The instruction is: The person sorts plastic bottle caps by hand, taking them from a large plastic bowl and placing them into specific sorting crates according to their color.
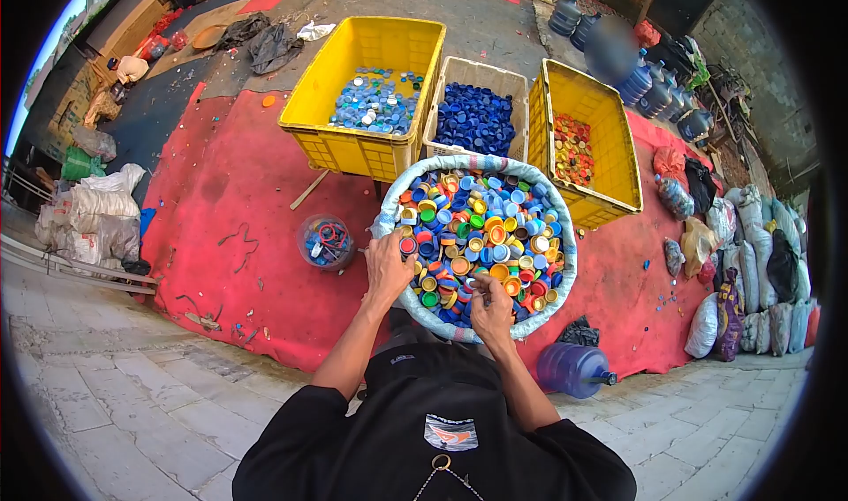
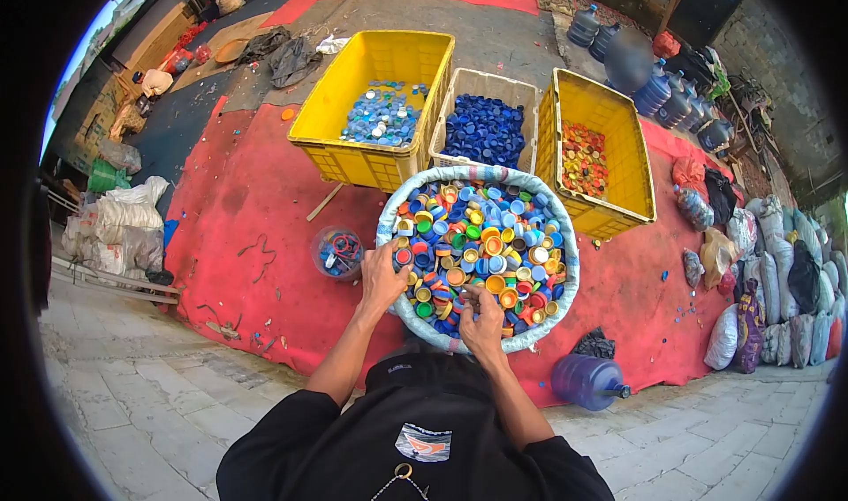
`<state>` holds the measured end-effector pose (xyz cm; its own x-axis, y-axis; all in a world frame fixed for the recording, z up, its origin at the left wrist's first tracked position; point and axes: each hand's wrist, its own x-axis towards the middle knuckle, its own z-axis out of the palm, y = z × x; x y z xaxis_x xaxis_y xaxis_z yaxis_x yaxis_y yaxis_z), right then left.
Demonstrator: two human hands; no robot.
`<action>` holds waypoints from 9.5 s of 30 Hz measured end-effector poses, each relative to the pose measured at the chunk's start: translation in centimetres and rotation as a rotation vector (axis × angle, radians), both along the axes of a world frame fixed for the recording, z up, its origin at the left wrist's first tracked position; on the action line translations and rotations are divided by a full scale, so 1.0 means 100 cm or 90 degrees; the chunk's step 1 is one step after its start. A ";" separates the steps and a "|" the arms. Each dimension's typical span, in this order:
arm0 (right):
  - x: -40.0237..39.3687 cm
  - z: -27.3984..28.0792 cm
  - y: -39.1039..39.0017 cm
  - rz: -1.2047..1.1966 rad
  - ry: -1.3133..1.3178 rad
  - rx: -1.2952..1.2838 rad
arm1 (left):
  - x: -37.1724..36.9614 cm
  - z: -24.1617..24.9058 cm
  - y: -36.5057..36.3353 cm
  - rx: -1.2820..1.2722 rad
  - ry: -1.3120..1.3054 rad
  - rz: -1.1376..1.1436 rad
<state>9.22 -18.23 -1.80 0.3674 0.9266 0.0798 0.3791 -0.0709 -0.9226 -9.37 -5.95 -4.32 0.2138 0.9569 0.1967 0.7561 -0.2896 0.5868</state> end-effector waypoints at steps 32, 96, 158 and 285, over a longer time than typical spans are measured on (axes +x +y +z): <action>0.001 0.014 0.028 0.103 -0.099 0.038 | 0.008 0.042 0.005 -0.507 -0.751 0.013; 0.006 0.043 0.039 0.169 -0.184 0.051 | 0.059 0.049 -0.053 -0.937 -1.181 0.038; -0.006 -0.005 0.033 0.116 0.473 0.033 | 0.045 0.072 -0.039 -0.379 -0.414 -0.209; 0.014 -0.003 0.001 0.211 -0.449 -0.015 | 0.014 0.002 0.010 -0.009 -0.166 0.014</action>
<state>10.65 -18.14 -2.06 -0.0587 0.9836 0.1705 0.8803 0.1315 -0.4558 -7.97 -4.95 -4.13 0.1366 0.9638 0.2288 0.5843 -0.2649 0.7671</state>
